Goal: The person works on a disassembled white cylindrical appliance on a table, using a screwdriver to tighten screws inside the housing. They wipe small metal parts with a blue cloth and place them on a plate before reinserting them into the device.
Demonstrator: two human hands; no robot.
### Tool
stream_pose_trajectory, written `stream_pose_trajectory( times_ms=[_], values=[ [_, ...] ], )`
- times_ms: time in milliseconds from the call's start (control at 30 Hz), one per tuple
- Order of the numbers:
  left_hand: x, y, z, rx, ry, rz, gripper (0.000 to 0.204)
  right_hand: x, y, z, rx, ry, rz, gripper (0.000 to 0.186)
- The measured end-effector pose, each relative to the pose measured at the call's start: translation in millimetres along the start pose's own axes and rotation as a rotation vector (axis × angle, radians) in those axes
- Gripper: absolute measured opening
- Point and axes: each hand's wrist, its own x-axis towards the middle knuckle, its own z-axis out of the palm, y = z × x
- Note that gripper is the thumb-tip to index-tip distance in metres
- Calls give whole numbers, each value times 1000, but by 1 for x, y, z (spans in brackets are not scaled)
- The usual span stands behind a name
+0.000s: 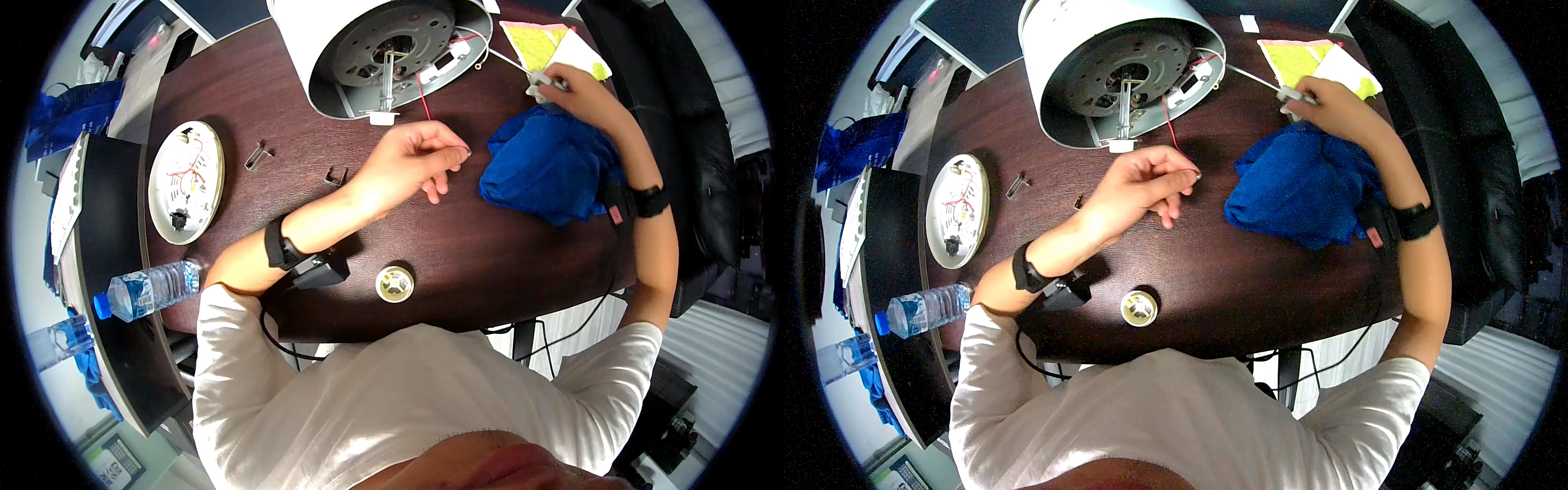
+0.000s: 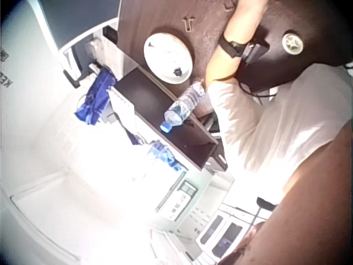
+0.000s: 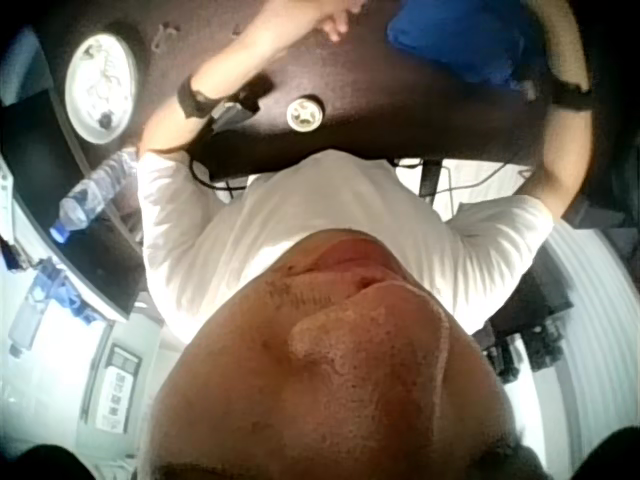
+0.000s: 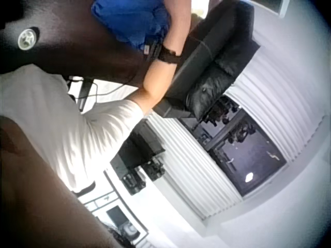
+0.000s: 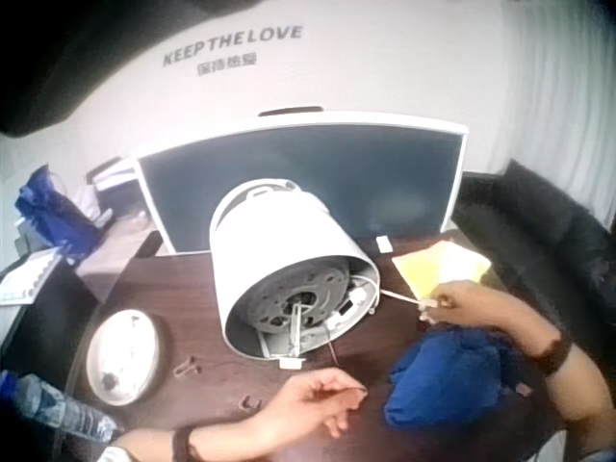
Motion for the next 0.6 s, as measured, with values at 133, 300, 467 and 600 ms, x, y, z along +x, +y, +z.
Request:
stream_pose_trajectory(
  times_ms=[133, 300, 467, 600],
  values=[
    [20, -14, -5, 21, 60, -33, 15, -23, -10, 6, 492, 110, 526, 32],
    [41, -29, -9, -70, 164, 1, 16, -16, -21, 24, 876, 365, 393, 30],
    [51, -38, -7, -92, 184, 129, 16, -11, -49, 49, 1208, 475, 130, 28],
    [54, -37, -11, -193, 172, 103, 17, -15, -80, 75, 724, 420, -140, 15]
  ],
)
